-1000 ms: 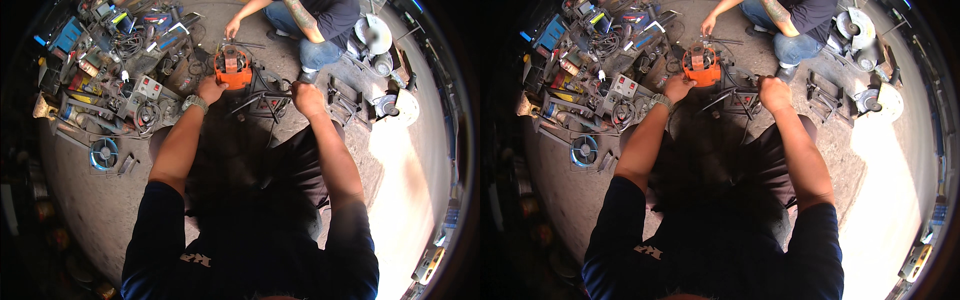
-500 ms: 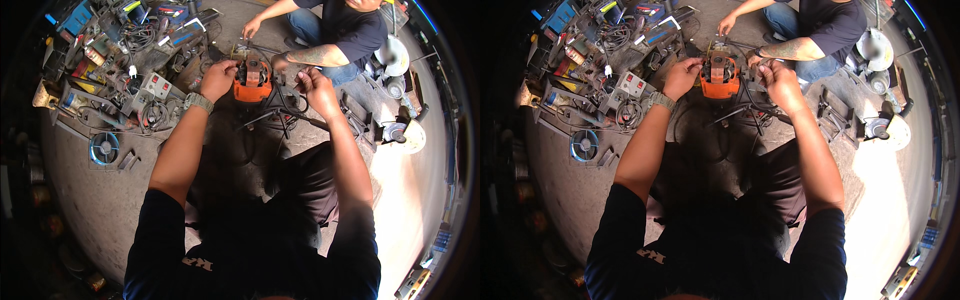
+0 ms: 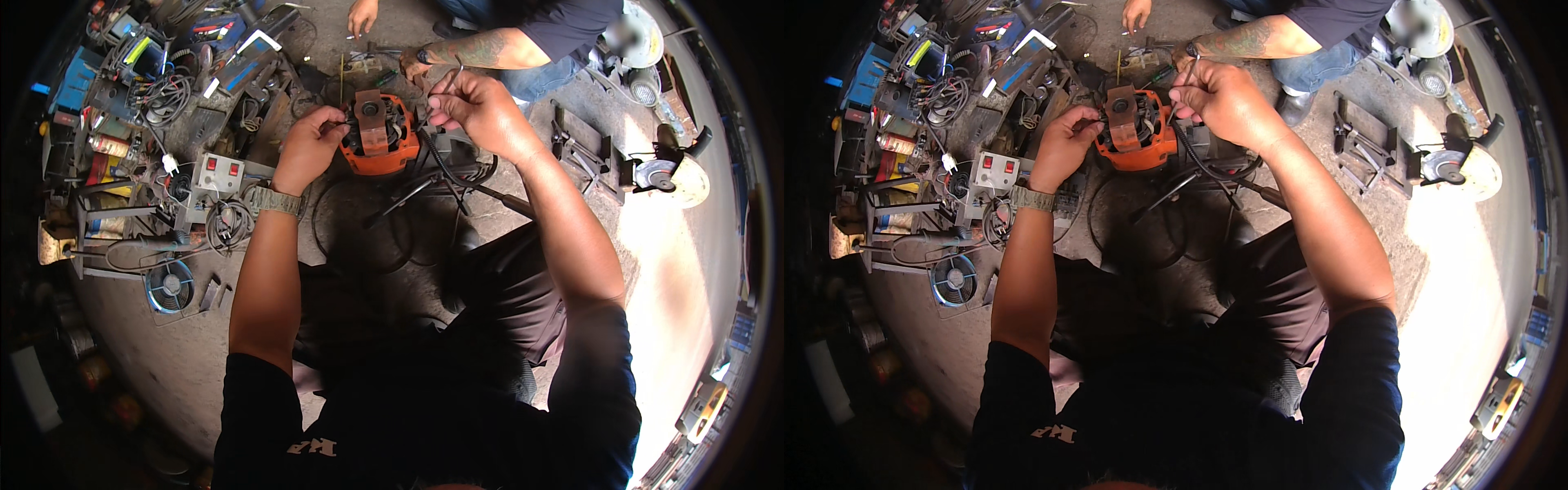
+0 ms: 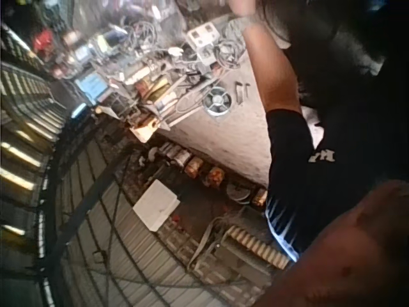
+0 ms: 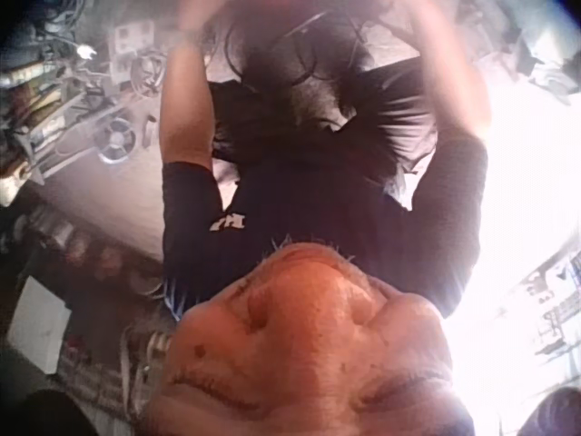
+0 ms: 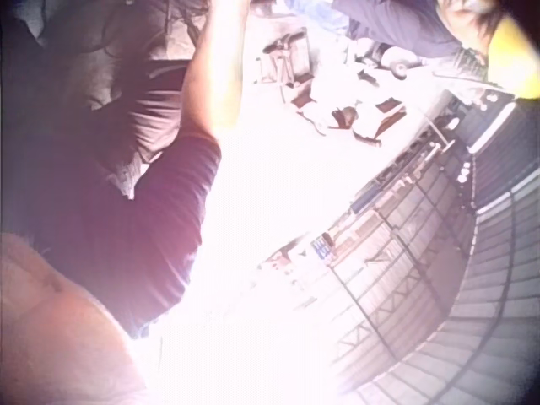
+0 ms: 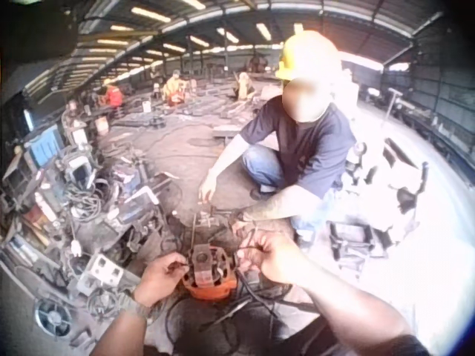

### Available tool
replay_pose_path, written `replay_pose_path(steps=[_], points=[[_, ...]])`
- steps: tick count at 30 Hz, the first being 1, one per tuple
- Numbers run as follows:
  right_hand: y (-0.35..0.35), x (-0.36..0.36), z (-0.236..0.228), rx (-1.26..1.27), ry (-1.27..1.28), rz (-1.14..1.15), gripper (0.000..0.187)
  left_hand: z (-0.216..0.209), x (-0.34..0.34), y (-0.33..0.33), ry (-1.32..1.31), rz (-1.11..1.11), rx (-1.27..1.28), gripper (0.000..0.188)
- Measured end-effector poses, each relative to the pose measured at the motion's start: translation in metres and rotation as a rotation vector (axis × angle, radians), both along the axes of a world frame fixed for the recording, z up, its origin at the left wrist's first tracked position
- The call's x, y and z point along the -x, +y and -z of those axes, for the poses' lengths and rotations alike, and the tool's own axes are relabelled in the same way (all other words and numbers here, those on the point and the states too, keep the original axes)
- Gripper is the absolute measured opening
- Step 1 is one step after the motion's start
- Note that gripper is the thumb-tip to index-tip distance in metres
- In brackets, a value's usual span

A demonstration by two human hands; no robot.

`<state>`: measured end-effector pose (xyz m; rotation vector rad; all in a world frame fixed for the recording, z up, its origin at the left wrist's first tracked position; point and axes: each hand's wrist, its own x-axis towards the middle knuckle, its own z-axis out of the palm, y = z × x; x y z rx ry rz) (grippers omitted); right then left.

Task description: The person sits on the floor and repairs an orange electrical device. They connect wires, adjust internal components, and reattach the cover using their hands and a screwdriver.

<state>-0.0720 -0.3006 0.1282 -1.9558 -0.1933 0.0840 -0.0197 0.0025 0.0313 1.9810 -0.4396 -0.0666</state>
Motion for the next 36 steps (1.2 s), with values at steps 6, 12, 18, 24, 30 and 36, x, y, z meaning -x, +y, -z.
replay_pose_path(steps=[6, 12, 18, 24, 30, 36], points=[[0.010, -0.028, 0.010, 0.049, -0.077, 0.005, 0.008, -0.004, 0.001, -0.004, 0.049, 0.042, 0.119, 0.012], [0.029, -0.039, 0.002, 0.058, 0.010, 0.034, 0.009, 0.001, 0.000, -0.002, 0.005, 0.009, 0.051, 0.011], [0.039, -0.044, 0.022, 0.138, -0.122, 0.015, 0.012, 0.005, -0.001, -0.002, -0.053, -0.002, 0.011, 0.012], [0.040, -0.046, 0.039, 0.404, -0.328, -0.003, 0.013, 0.002, 0.002, -0.006, -0.096, -0.022, -0.080, 0.012], [0.042, -0.046, 0.040, 0.503, -0.402, -0.029, 0.015, 0.002, 0.003, -0.003, -0.080, -0.029, -0.060, 0.013], [0.044, -0.042, 0.039, 0.441, -0.420, 0.006, 0.017, 0.003, 0.003, -0.005, -0.073, -0.046, -0.045, 0.015]])
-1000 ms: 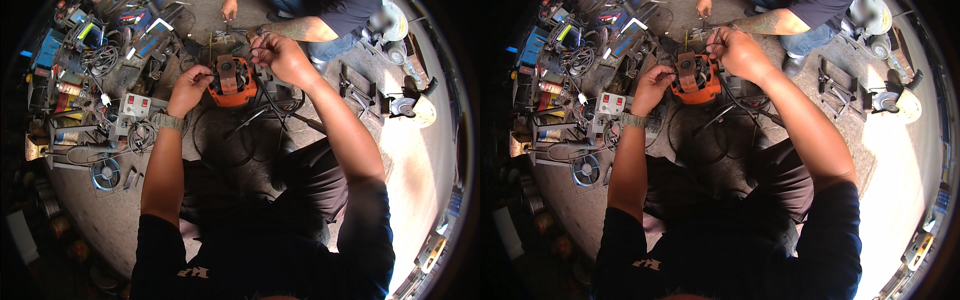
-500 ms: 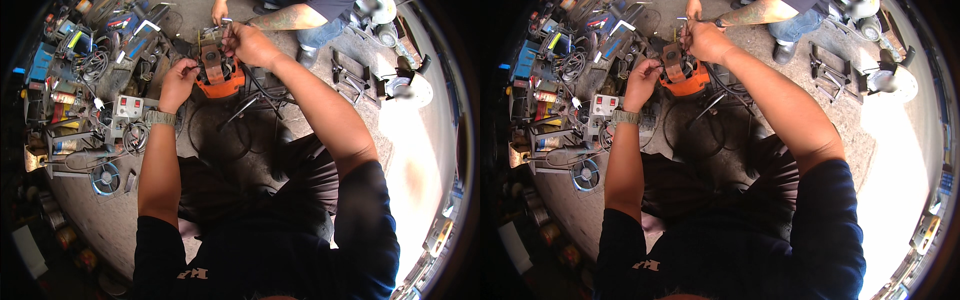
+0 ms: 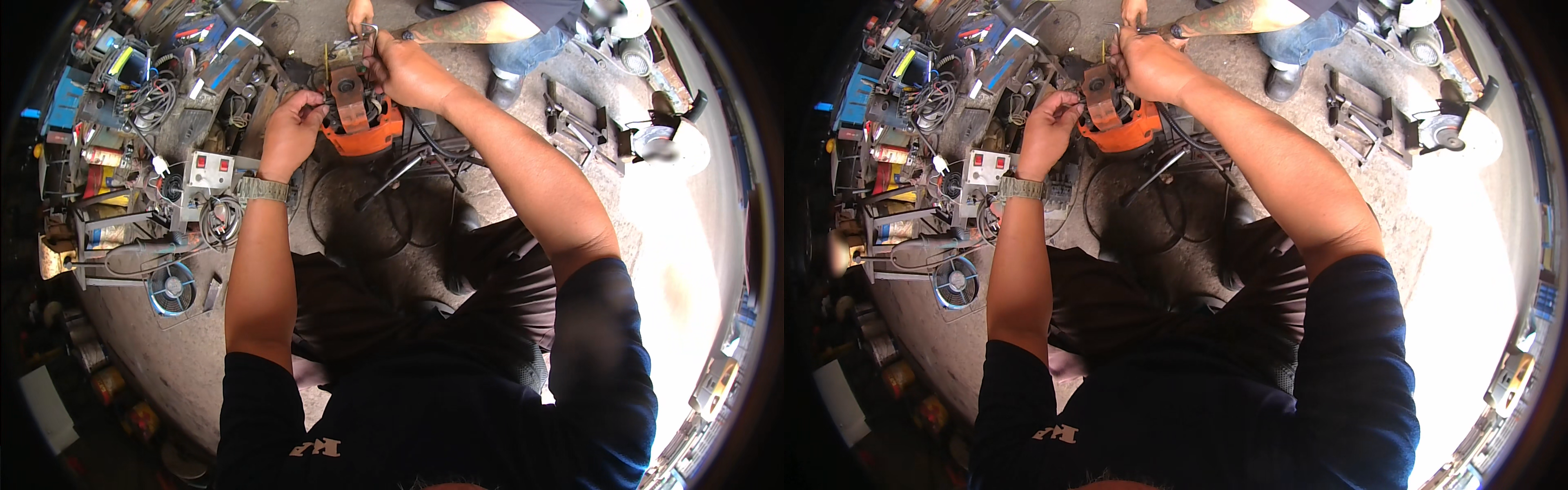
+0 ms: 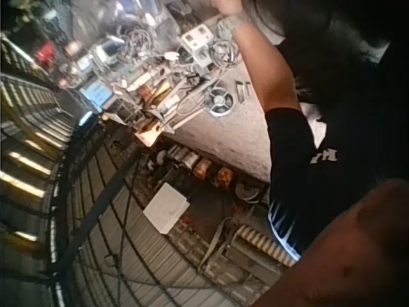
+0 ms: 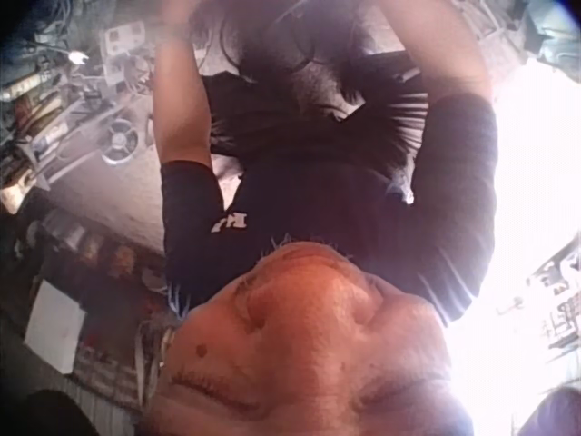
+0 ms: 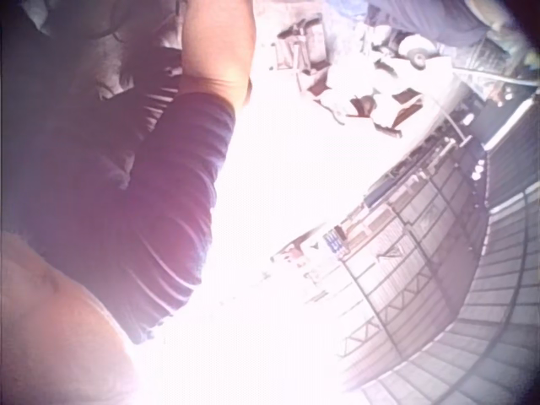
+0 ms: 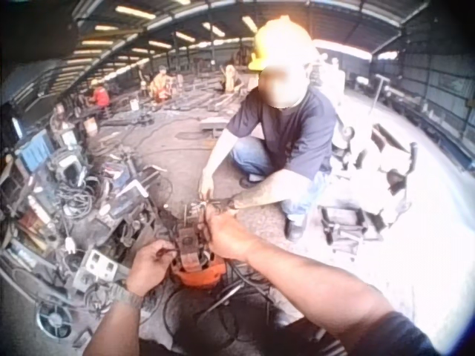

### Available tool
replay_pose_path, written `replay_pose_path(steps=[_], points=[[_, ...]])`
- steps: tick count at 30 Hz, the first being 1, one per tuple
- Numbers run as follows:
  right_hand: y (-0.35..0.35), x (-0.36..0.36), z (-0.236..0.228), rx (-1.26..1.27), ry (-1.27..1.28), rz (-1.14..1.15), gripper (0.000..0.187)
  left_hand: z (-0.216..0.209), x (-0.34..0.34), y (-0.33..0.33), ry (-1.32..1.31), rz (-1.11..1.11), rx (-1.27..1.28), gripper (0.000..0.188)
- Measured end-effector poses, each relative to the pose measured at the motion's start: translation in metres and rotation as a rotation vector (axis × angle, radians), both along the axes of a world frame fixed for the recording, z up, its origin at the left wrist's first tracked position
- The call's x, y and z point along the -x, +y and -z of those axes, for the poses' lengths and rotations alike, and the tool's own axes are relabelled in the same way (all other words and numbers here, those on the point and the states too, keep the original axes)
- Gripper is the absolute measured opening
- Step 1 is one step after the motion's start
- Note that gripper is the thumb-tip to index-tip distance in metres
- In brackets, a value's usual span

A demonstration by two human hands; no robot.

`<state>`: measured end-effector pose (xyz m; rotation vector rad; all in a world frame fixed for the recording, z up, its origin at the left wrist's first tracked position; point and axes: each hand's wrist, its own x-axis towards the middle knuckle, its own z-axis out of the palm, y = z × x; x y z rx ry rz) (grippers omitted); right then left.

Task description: The person sits on the floor and repairs an orange electrical device. They connect wires, adjust internal components, and reattach the cover using their hands and a screwdriver.

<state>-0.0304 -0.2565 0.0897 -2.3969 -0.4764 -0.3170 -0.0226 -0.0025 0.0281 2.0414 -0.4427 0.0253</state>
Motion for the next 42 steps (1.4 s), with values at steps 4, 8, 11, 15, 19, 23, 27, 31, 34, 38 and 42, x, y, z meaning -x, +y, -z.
replay_pose_path(steps=[4, 8, 11, 15, 19, 23, 27, 31, 34, 38, 42], points=[[0.002, -0.003, 0.002, 0.065, -0.036, -0.022, 0.020, 0.003, 0.000, 0.000, -0.010, 0.003, 0.009, 0.014], [0.002, -0.003, -0.007, 0.127, 0.002, -0.026, 0.023, 0.003, 0.001, -0.002, -0.061, -0.007, 0.002, 0.013], [0.004, -0.003, -0.010, 0.119, -0.011, -0.026, 0.023, -0.001, 0.003, -0.001, -0.062, -0.007, -0.025, 0.013], [-0.004, -0.004, -0.009, 0.090, 0.013, -0.021, 0.024, -0.018, 0.003, -0.002, -0.065, -0.033, -0.096, 0.018], [0.003, -0.003, -0.011, 0.210, -0.020, -0.042, 0.023, -0.037, 0.005, -0.024, -0.240, -0.095, -0.011, 0.028], [-0.003, -0.001, -0.017, 0.238, -0.036, -0.069, 0.022, -0.047, -0.004, -0.053, -0.176, 0.047, 0.165, 0.038], [-0.002, -0.005, -0.025, 0.330, 0.059, -0.075, 0.025, -0.045, -0.023, -0.064, -0.052, 0.205, 0.239, 0.035], [-0.006, -0.005, -0.020, 0.356, 0.077, -0.097, 0.024, -0.044, -0.033, -0.066, 0.036, 0.301, 0.166, 0.030], [-0.015, -0.011, -0.010, 0.264, 0.003, -0.111, 0.019, -0.044, -0.026, -0.068, 0.071, 0.359, 0.285, 0.031], [-0.015, -0.015, -0.004, 0.224, -0.032, -0.072, 0.017, -0.059, -0.022, -0.070, 0.017, 0.302, 0.046, 0.031], [-0.013, -0.008, -0.013, 0.168, 0.033, -0.039, 0.018, -0.062, -0.035, -0.067, -0.138, 0.328, -0.141, 0.025]])
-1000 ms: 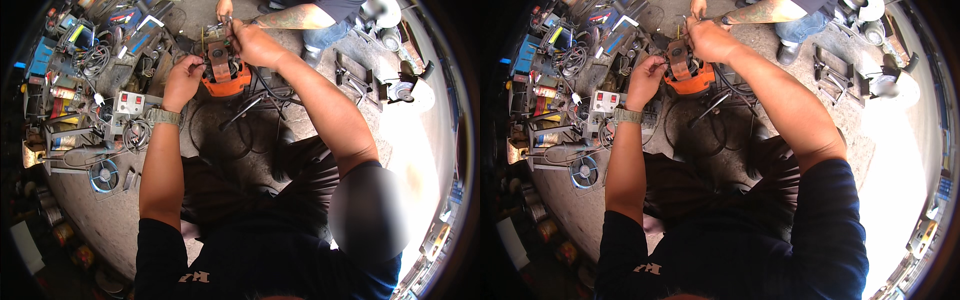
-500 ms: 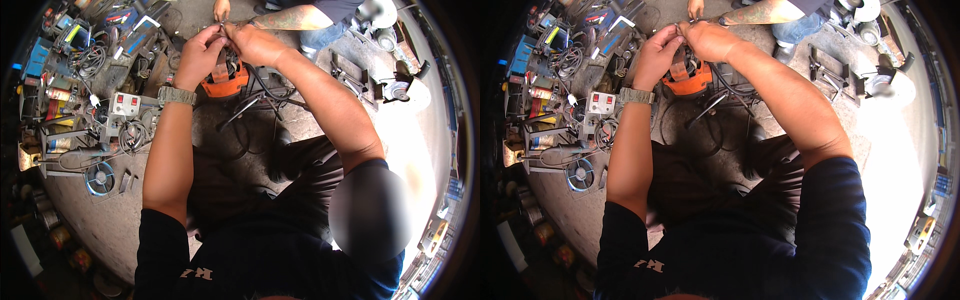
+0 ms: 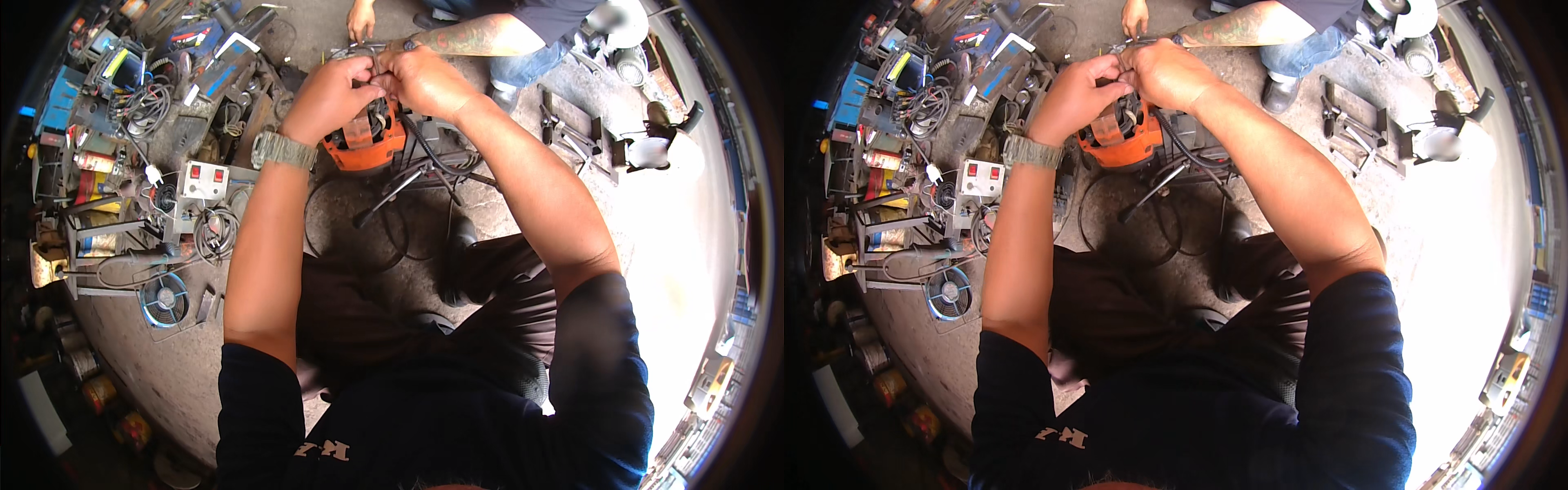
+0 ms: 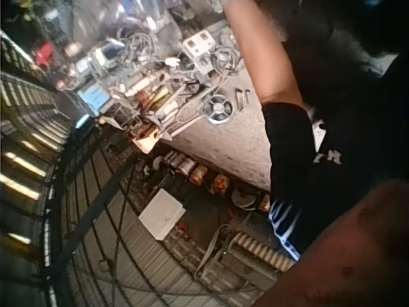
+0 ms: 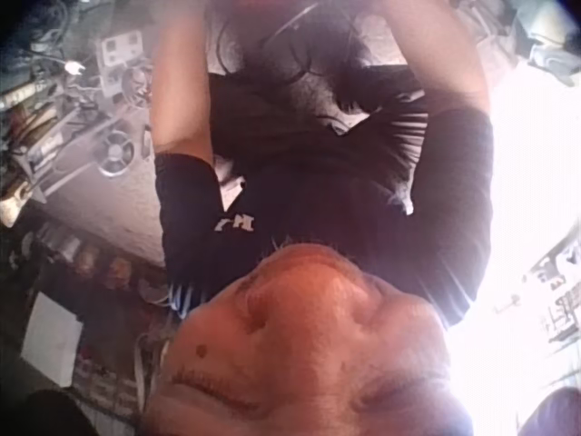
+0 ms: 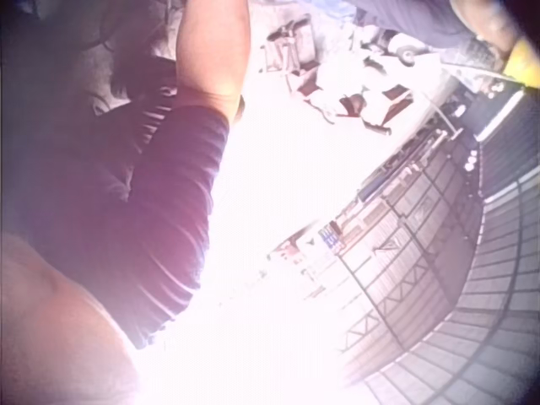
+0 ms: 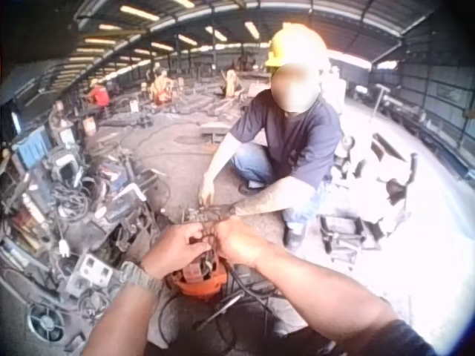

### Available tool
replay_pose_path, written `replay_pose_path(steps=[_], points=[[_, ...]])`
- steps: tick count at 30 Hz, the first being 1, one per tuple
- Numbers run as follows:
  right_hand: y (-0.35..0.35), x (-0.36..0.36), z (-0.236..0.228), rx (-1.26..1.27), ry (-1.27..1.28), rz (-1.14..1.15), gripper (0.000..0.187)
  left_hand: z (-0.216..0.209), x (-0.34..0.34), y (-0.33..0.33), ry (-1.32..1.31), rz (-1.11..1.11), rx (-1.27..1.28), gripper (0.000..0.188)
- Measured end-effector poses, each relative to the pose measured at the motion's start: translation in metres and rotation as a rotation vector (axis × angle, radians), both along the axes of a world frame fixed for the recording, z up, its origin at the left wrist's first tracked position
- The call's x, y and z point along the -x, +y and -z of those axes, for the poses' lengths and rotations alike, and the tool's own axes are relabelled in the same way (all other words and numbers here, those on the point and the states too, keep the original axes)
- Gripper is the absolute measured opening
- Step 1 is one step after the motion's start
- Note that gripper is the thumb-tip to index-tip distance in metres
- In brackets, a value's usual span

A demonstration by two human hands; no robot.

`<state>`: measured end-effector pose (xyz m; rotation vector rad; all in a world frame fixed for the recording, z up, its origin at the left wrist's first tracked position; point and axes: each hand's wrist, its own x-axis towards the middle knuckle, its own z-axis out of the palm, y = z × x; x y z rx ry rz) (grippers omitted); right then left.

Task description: The person sits on the floor and repairs an orange electrical device. They connect wires, adjust internal components, and reattach the cover using their hands and a screwdriver.

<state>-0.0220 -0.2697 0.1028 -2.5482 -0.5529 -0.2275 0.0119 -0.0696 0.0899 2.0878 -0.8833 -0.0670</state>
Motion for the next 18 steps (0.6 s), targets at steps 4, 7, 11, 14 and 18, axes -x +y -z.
replay_pose_path(steps=[4, 7, 11, 14, 18], points=[[0.002, 0.007, 0.005, -0.011, -0.077, 0.074, 0.017, -0.012, -0.001, -0.006, -0.035, 0.004, -0.104, 0.021], [0.002, 0.004, 0.005, -0.048, -0.033, 0.080, 0.015, -0.005, -0.003, -0.010, 0.006, -0.061, -0.127, 0.020], [-0.015, 0.005, 0.014, -0.128, 0.029, 0.033, 0.013, 0.001, -0.001, -0.025, 0.070, -0.113, -0.100, 0.020], [-0.018, 0.018, 0.002, -0.051, 0.064, 0.049, 0.014, 0.006, -0.002, -0.023, -0.006, -0.160, -0.135, 0.018], [-0.006, 0.044, 0.009, -0.010, -0.088, -0.099, 0.023, -0.003, 0.001, -0.023, 0.066, -0.139, -0.147, 0.015]])
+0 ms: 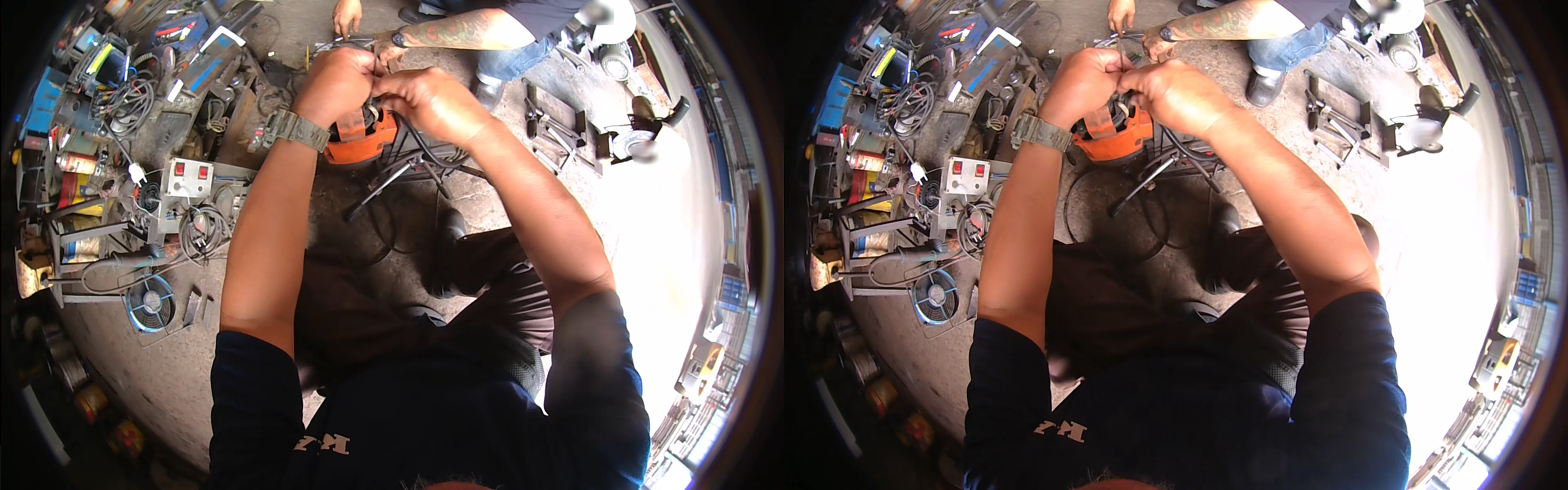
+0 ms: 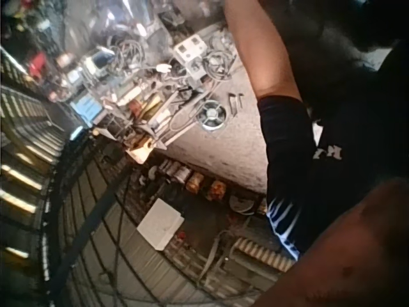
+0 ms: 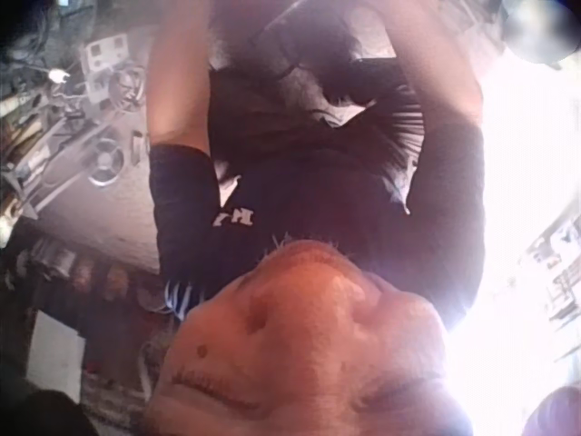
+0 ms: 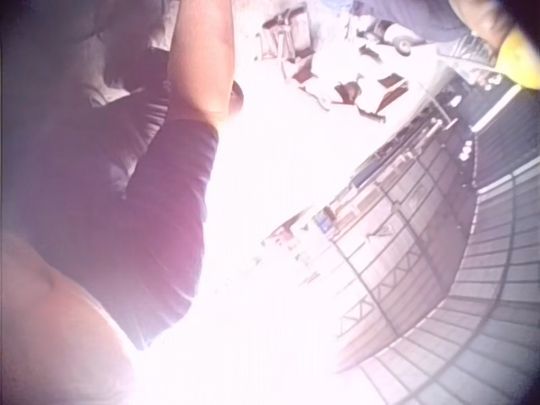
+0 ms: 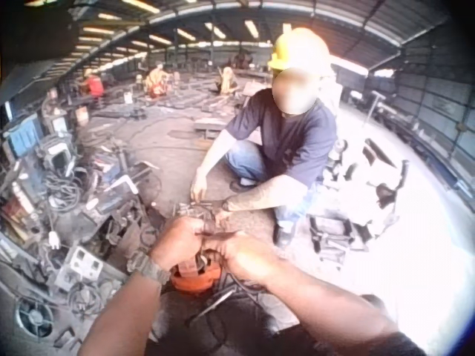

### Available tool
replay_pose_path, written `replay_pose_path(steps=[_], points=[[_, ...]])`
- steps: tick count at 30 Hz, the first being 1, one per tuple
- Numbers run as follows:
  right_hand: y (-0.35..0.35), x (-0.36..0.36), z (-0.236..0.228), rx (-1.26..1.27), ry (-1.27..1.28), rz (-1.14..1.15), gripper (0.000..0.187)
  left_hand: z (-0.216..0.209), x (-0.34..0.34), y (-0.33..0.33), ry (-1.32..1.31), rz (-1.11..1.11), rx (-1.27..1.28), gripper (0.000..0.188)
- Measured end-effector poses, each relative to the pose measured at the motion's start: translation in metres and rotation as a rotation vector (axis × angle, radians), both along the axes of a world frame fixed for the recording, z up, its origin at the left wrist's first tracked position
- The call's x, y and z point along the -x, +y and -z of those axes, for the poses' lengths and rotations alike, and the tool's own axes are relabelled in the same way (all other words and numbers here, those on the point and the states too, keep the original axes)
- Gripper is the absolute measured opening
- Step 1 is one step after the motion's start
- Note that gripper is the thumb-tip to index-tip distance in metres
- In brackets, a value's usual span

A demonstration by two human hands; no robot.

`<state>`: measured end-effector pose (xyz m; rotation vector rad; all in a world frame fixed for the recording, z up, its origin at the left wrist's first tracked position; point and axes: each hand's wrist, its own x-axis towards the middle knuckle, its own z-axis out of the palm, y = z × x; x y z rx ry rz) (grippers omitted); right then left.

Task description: The person sits on the floor and repairs an orange electrical device. They connect wires, adjust internal components, and reattach the cover using their hands and a screwdriver.

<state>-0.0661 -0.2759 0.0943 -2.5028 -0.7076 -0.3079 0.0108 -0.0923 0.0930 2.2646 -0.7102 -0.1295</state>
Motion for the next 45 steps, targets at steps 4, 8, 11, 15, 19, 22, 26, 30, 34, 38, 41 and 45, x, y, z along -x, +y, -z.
replay_pose_path(steps=[4, 8, 11, 15, 19, 22, 26, 30, 34, 38, 41, 45], points=[[0.009, 0.011, 0.013, -0.081, -0.074, 0.104, 0.026, 0.008, -0.010, 0.000, 0.060, -0.039, 0.020, 0.014], [0.018, 0.010, 0.045, -0.215, -0.137, 0.195, 0.026, 0.020, -0.019, 0.000, -0.024, -0.018, 0.043, 0.016], [0.028, 0.008, 0.052, -0.357, -0.051, 0.273, 0.020, 0.023, -0.023, 0.000, -0.026, -0.010, 0.050, 0.016], [0.029, 0.003, 0.053, -0.404, -0.019, 0.294, 0.016, 0.016, -0.017, -0.001, -0.009, -0.040, 0.016, 0.017], [0.023, 0.001, 0.052, -0.437, -0.022, 0.275, 0.012, 0.011, -0.012, 0.000, -0.001, -0.045, 0.009, 0.017], [0.024, -0.002, 0.058, -0.390, -0.103, 0.265, 0.012, 0.014, -0.013, 0.001, 0.003, -0.055, 0.016, 0.017], [0.027, -0.004, 0.062, -0.428, -0.108, 0.271, 0.011, 0.013, -0.014, 0.000, 0.035, -0.075, -0.003, 0.017], [0.030, -0.002, 0.060, -0.436, -0.154, 0.271, 0.011, 0.017, -0.016, 0.001, 0.011, -0.059, -0.008, 0.017], [0.033, 0.001, 0.064, -0.453, -0.169, 0.309, 0.012, 0.018, -0.016, 0.001, 0.010, -0.037, 0.028, 0.018], [0.033, 0.002, 0.070, -0.503, -0.156, 0.331, 0.012, 0.013, -0.012, 0.000, -0.019, -0.014, 0.031, 0.017], [0.034, 0.002, 0.072, -0.467, -0.192, 0.343, 0.012, 0.012, -0.011, 0.002, -0.009, -0.025, 0.042, 0.017], [0.035, 0.006, 0.075, -0.491, -0.147, 0.383, 0.013, 0.013, -0.011, 0.002, -0.010, -0.028, 0.038, 0.017]])
